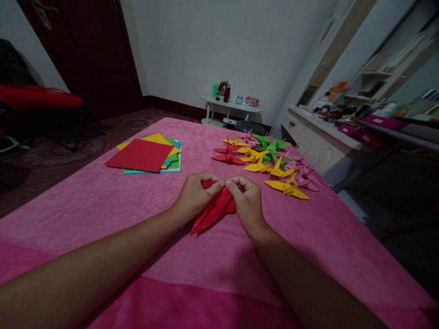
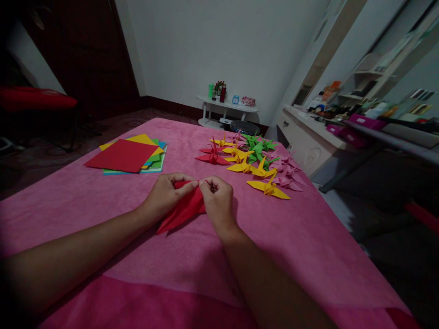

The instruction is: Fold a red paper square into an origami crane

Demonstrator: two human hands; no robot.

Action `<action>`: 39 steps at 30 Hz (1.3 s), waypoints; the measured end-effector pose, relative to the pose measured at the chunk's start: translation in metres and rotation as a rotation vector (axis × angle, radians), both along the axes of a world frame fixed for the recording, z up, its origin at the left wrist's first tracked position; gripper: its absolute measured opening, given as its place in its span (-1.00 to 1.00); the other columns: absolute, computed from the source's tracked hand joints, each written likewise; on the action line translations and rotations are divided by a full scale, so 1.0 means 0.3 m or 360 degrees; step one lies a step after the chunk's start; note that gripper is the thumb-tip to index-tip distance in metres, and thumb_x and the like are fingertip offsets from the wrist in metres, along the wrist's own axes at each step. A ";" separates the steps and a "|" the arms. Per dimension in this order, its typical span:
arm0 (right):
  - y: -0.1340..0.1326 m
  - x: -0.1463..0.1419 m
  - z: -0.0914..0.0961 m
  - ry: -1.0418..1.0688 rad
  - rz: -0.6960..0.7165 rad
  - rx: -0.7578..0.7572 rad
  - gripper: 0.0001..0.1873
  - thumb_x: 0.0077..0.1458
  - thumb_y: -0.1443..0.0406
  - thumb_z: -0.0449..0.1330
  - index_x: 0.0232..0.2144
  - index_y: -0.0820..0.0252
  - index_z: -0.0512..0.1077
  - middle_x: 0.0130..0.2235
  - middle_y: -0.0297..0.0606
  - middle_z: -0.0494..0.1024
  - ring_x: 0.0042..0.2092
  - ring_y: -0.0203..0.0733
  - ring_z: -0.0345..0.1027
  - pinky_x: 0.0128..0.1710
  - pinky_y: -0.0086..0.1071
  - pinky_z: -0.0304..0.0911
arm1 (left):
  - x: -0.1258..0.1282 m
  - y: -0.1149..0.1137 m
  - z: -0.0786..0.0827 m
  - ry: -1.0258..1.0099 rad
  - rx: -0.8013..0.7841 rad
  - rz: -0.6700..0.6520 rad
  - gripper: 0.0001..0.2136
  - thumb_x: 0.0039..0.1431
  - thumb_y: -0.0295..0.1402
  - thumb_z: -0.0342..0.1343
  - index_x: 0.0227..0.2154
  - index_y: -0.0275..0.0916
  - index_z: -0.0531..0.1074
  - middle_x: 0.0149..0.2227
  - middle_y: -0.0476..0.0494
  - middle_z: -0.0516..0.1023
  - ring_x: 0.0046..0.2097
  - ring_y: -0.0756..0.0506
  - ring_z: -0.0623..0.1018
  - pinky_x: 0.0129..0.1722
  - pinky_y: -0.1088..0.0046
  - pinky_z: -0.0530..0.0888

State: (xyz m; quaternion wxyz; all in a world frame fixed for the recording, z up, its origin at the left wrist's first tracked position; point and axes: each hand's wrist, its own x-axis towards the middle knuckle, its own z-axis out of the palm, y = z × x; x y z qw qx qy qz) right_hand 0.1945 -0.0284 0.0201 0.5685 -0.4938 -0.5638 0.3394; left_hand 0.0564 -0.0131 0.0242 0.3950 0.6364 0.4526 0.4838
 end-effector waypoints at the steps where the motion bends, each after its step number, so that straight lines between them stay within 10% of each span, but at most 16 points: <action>1: 0.002 0.006 -0.002 0.0026 0.0045 -0.0008 -0.77 0.04 0.21 0.15 -0.58 0.20 0.36 -0.57 -0.41 0.29 -0.49 -0.32 0.14 -0.50 -0.45 0.07 | -0.001 0.003 0.002 -0.0024 -0.0032 0.0001 -0.82 0.01 -0.27 0.20 -0.49 -0.31 0.56 -0.49 -0.08 0.57 -0.46 -0.02 0.47 -0.44 0.54 0.36; 6: 0.018 0.025 -0.019 0.0322 0.0232 -0.0142 -0.71 0.14 0.08 0.06 -0.32 0.13 0.44 -0.35 -0.33 0.49 -0.36 -0.25 0.32 -0.40 -0.43 0.19 | -0.009 0.014 0.004 -0.0168 -0.0035 0.0225 -0.81 0.00 -0.26 0.21 -0.48 -0.31 0.54 -0.47 -0.06 0.57 -0.44 0.00 0.46 -0.39 0.53 0.37; 14: 0.009 0.000 -0.022 0.0472 0.0393 -0.0191 -0.80 0.03 0.17 0.24 -0.42 0.19 0.45 -0.44 -0.36 0.47 -0.44 -0.32 0.26 -0.42 -0.45 0.16 | -0.011 0.008 0.005 -0.0242 0.0005 0.0349 -0.81 0.04 -0.25 0.19 -0.43 -0.30 0.53 -0.42 -0.07 0.56 -0.38 -0.01 0.47 -0.36 0.54 0.37; 25: 0.020 0.015 -0.022 0.0475 0.0328 -0.0239 -0.80 -0.06 0.21 0.28 -0.54 0.21 0.39 -0.58 -0.44 0.36 -0.55 -0.38 0.15 -0.53 -0.48 0.05 | -0.012 -0.005 0.029 -0.0681 -0.0400 -0.0156 -0.75 -0.09 -0.25 0.32 -0.38 -0.32 0.55 -0.40 -0.12 0.60 -0.42 -0.01 0.51 -0.40 0.51 0.41; 39: 0.009 0.007 -0.008 0.0315 0.0259 -0.0113 -0.84 -0.08 0.24 0.28 -0.53 0.20 0.41 -0.54 -0.42 0.38 -0.50 -0.36 0.19 -0.48 -0.47 0.12 | -0.029 0.017 0.002 -0.0719 -0.0667 -0.0310 -0.79 -0.17 -0.28 0.35 -0.51 -0.32 0.54 -0.52 -0.08 0.54 -0.53 0.05 0.43 -0.52 0.55 0.31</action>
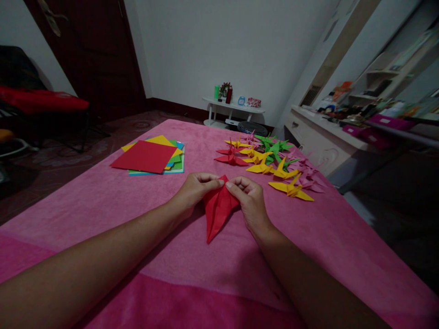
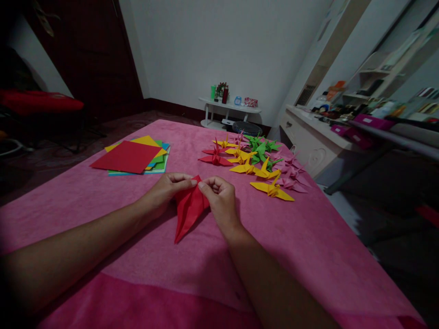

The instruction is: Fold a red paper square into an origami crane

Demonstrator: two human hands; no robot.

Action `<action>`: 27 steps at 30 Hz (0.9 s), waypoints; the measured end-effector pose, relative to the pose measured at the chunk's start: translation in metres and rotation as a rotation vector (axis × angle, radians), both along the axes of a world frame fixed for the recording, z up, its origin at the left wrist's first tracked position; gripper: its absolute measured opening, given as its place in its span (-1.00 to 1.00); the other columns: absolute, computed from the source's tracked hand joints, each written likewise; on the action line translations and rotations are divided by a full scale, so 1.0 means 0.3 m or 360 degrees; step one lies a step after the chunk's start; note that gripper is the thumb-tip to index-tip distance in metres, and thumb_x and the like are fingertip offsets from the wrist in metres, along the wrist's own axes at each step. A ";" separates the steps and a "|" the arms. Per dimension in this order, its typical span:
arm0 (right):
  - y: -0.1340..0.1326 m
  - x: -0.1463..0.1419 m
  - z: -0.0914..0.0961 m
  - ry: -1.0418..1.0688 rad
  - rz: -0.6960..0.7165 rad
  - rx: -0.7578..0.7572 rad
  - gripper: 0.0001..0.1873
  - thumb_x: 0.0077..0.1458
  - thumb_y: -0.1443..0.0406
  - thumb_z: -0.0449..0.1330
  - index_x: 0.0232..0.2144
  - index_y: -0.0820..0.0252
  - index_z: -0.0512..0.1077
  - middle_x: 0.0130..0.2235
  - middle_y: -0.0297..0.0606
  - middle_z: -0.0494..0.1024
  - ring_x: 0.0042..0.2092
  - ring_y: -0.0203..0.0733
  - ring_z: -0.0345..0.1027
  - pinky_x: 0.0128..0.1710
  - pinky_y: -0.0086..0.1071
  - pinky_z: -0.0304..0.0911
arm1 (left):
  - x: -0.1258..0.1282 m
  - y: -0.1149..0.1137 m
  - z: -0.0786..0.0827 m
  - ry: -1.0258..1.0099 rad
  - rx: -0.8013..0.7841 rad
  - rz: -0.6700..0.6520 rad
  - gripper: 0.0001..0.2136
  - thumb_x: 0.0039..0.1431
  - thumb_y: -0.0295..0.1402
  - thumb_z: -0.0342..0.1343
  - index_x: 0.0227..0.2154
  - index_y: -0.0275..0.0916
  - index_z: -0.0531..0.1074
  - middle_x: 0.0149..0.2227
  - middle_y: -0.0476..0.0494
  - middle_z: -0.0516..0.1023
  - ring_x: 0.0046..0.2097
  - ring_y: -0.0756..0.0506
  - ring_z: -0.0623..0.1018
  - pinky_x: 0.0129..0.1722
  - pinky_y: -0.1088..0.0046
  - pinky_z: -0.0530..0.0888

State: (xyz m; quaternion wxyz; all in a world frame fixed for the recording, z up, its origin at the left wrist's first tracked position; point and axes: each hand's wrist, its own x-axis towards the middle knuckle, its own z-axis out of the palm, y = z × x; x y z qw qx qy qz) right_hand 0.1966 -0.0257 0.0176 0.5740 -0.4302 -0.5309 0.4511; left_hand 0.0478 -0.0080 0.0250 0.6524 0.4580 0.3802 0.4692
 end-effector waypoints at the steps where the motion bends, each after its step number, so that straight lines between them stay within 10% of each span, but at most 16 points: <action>1: 0.000 0.000 -0.001 -0.0005 -0.0006 -0.0001 -0.84 -0.08 0.23 0.28 -0.54 0.20 0.41 -0.54 -0.42 0.38 -0.50 -0.36 0.19 -0.48 -0.46 0.12 | -0.001 0.001 -0.002 0.0003 -0.0006 -0.0010 -0.79 -0.16 -0.28 0.35 -0.51 -0.32 0.54 -0.52 -0.08 0.54 -0.54 0.05 0.43 -0.52 0.55 0.31; 19: 0.017 0.015 -0.003 -0.0103 0.0117 -0.0195 -0.81 -0.14 0.23 0.29 -0.51 0.23 0.41 -0.56 -0.41 0.40 -0.54 -0.38 0.19 -0.53 -0.48 0.06 | -0.008 0.016 0.004 0.0396 0.0355 0.0189 -0.78 -0.14 -0.26 0.30 -0.54 -0.35 0.52 -0.54 -0.08 0.52 -0.54 0.05 0.39 -0.54 0.56 0.27; 27: 0.052 0.031 -0.051 -0.0533 0.0046 -0.0111 -0.77 -0.14 0.25 0.29 -0.37 0.24 0.44 -0.56 -0.43 0.41 -0.55 -0.37 0.22 -0.54 -0.48 0.11 | -0.038 0.076 -0.072 0.0943 0.0699 0.0179 -0.78 -0.07 -0.23 0.23 -0.57 -0.31 0.51 -0.62 -0.02 0.42 -0.58 0.06 0.30 -0.59 0.56 0.13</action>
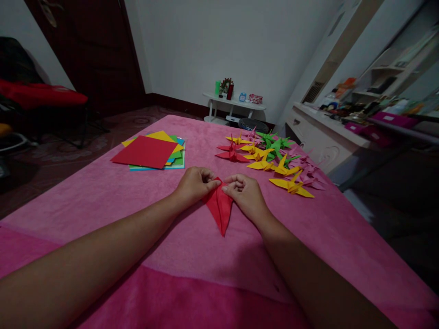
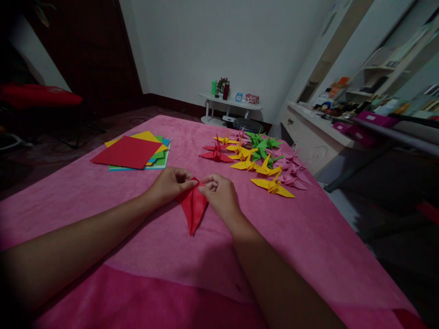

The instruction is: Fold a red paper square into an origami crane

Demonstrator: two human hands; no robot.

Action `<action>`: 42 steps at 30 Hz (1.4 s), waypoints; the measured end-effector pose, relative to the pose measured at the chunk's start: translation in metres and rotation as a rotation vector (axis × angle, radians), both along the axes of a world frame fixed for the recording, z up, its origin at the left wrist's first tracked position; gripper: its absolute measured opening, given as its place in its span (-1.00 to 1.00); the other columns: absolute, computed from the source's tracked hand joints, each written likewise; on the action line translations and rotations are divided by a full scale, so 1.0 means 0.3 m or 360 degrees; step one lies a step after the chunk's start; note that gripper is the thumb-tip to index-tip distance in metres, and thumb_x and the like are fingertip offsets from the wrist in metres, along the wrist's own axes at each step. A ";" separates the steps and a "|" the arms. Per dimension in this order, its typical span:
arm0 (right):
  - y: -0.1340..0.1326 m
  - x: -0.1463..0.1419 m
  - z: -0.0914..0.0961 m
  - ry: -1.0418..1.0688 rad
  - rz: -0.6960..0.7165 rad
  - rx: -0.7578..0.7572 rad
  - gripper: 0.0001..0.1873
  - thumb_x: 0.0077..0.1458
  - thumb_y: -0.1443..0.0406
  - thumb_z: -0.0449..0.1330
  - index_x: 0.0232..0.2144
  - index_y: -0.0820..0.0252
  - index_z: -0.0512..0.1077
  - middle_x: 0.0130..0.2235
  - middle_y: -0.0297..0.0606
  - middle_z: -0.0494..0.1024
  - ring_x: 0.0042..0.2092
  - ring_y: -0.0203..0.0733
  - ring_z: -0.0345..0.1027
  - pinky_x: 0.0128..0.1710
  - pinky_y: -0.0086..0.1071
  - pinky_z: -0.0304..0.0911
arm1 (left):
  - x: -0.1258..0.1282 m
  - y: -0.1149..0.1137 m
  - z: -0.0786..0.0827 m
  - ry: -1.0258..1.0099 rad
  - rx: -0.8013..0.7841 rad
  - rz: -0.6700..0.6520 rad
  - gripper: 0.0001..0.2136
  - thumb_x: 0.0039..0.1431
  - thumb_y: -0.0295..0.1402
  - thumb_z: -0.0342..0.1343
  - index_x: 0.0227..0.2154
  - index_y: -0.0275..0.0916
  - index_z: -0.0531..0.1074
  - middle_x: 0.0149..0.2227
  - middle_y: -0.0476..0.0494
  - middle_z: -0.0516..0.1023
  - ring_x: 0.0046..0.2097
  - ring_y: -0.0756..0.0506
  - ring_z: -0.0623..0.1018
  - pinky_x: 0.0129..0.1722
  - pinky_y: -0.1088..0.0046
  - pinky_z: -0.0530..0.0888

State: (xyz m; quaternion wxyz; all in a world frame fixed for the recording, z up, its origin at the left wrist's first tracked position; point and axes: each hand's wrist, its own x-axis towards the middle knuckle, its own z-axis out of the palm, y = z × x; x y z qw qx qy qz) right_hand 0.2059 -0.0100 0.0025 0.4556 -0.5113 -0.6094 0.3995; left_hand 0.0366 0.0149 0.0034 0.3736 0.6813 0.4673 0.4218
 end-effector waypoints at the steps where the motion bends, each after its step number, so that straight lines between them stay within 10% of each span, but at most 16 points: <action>1: 0.003 0.002 -0.008 -0.0108 0.0002 0.0050 -0.79 -0.13 0.26 0.28 -0.37 0.23 0.45 -0.55 -0.43 0.41 -0.54 -0.37 0.22 -0.54 -0.48 0.11 | -0.005 0.007 -0.007 0.0122 0.0031 0.0001 -0.79 -0.06 -0.23 0.22 -0.55 -0.30 0.52 -0.61 -0.02 0.43 -0.57 0.05 0.32 -0.58 0.56 0.13; 11: -0.011 0.014 -0.002 -0.0764 0.0083 0.0496 -0.84 -0.07 0.43 0.26 -0.36 0.14 0.50 -0.30 -0.33 0.46 -0.26 -0.25 0.36 -0.24 -0.36 0.27 | -0.016 0.006 0.021 0.0966 0.0199 -0.0043 -0.85 0.02 -0.26 0.16 -0.38 -0.17 0.53 -0.42 0.00 0.56 -0.43 0.00 0.44 -0.49 0.52 0.16; 29: -0.011 -0.002 0.009 -0.0792 0.0628 0.1120 -0.72 0.08 0.48 0.19 -0.26 0.02 0.57 -0.20 -0.26 0.48 -0.10 -0.19 0.33 -0.12 -0.26 0.30 | -0.021 0.038 0.013 0.0829 0.0090 -0.0157 -0.84 -0.03 -0.28 0.12 -0.44 -0.24 0.52 -0.47 -0.01 0.52 -0.47 0.02 0.40 -0.53 0.54 0.15; 42: -0.014 -0.010 0.024 -0.0774 0.0840 0.1128 -0.73 0.11 0.50 0.11 -0.30 0.12 0.56 -0.31 -0.23 0.55 -0.20 -0.17 0.33 -0.21 -0.27 0.32 | -0.023 0.037 0.017 0.0780 0.0048 -0.0150 -0.87 -0.08 -0.30 0.17 -0.44 -0.21 0.53 -0.49 0.02 0.52 -0.47 0.02 0.40 -0.52 0.53 0.15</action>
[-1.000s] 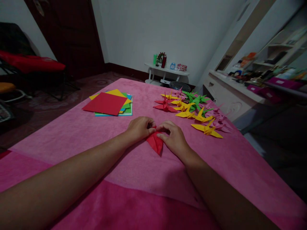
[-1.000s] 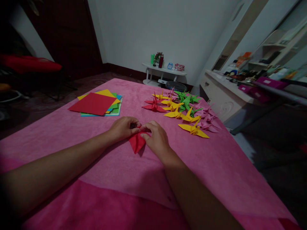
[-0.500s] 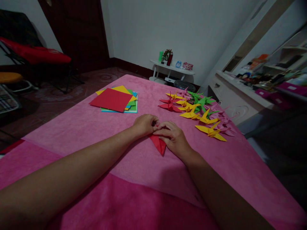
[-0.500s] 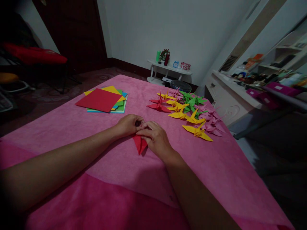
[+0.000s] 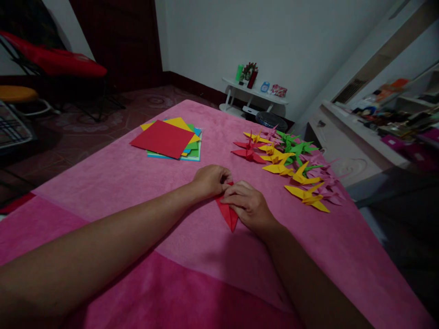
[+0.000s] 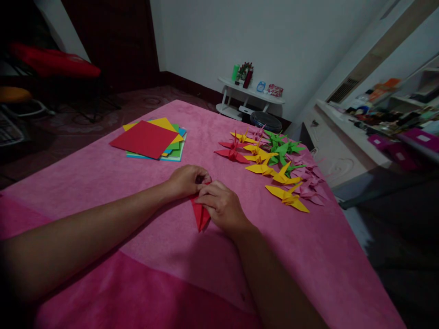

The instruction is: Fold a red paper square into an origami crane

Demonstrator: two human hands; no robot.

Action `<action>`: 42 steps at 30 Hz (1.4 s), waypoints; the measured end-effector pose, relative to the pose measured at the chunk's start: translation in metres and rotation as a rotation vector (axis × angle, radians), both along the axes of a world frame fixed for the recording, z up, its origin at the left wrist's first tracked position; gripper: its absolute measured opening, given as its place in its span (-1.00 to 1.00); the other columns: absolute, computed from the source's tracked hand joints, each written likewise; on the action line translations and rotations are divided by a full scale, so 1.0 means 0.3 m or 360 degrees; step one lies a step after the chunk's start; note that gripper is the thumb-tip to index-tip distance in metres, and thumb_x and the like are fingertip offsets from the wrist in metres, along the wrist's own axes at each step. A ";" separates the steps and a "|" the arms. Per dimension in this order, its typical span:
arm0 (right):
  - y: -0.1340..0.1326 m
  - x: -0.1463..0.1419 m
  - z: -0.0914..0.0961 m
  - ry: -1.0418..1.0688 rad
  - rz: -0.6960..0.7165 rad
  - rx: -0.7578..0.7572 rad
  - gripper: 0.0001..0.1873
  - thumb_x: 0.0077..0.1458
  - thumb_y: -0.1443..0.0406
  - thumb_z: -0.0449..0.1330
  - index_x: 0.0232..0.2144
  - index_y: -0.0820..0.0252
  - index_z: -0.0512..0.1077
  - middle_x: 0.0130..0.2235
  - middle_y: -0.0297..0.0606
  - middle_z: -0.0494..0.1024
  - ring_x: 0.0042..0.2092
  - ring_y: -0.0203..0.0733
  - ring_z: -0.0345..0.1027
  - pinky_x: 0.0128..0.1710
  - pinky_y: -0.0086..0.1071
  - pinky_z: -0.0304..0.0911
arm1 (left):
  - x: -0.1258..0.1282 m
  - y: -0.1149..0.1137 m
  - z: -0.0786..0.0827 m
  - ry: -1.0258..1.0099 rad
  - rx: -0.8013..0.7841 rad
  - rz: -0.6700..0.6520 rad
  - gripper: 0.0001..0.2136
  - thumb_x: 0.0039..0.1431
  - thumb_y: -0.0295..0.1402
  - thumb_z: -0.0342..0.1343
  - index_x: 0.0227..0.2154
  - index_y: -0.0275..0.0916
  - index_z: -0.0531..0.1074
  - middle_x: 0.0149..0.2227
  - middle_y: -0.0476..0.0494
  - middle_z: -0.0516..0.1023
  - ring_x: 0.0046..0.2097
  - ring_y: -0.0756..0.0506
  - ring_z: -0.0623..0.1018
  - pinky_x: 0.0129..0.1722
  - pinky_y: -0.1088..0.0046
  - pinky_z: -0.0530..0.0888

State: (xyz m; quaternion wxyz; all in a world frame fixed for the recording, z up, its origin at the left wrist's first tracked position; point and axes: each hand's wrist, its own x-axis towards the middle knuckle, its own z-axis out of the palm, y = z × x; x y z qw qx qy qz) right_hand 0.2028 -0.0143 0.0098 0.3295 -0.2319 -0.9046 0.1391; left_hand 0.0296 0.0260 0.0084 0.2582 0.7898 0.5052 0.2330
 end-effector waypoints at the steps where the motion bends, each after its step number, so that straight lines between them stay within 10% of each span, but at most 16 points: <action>1: 0.000 0.000 0.000 -0.0019 0.0007 0.0002 -0.72 0.11 0.50 0.11 -0.30 0.12 0.56 -0.31 -0.23 0.55 -0.19 -0.17 0.33 -0.21 -0.27 0.32 | -0.001 0.001 0.001 0.0000 -0.0006 -0.0005 -0.87 -0.08 -0.30 0.17 -0.44 -0.21 0.53 -0.49 0.02 0.52 -0.47 0.02 0.40 -0.52 0.53 0.16; 21: -0.038 -0.004 0.077 -0.0628 -0.0147 0.0076 -0.76 0.13 0.44 0.13 -0.30 0.06 0.56 -0.14 -0.20 0.43 -0.04 -0.07 0.16 -0.10 -0.17 0.10 | -0.012 0.020 0.006 -0.0466 -0.0141 -0.0076 -0.85 -0.04 -0.47 0.13 -0.35 -0.32 0.51 -0.44 -0.05 0.54 -0.43 0.03 0.46 -0.42 0.55 0.34; 24: -0.049 -0.011 0.088 -0.0726 -0.0207 0.0098 -0.79 0.15 0.40 0.13 -0.30 0.08 0.57 -0.24 -0.20 0.41 -0.14 -0.10 0.15 -0.19 -0.22 0.06 | -0.030 -0.028 0.040 -0.0646 0.0098 0.0078 -0.88 0.01 -0.51 0.09 -0.38 -0.34 0.50 -0.38 -0.10 0.54 -0.36 0.02 0.47 -0.35 0.52 0.39; 34: -0.089 -0.034 0.090 -0.0857 -0.0390 0.0183 -0.82 0.12 0.37 0.16 -0.45 0.16 0.56 -0.41 -0.23 0.33 -0.28 -0.14 0.07 -0.32 -0.25 -0.06 | -0.100 -0.240 0.027 -0.0268 0.0365 -0.0501 -0.69 0.08 -0.64 -0.06 -0.26 -0.25 0.53 -0.29 -0.10 0.59 -0.20 -0.05 0.51 -0.14 0.38 0.43; 42: -0.140 0.058 0.063 -0.0029 -0.0505 -0.0039 -0.64 0.10 0.50 0.01 -0.26 0.06 0.54 -0.31 -0.25 0.41 -0.23 -0.17 0.24 -0.23 -0.24 0.12 | -0.103 -0.255 0.008 -0.0008 0.0573 -0.0530 -0.74 0.19 -0.54 -0.02 -0.17 -0.21 0.51 -0.29 -0.13 0.60 -0.22 -0.06 0.51 -0.16 0.35 0.42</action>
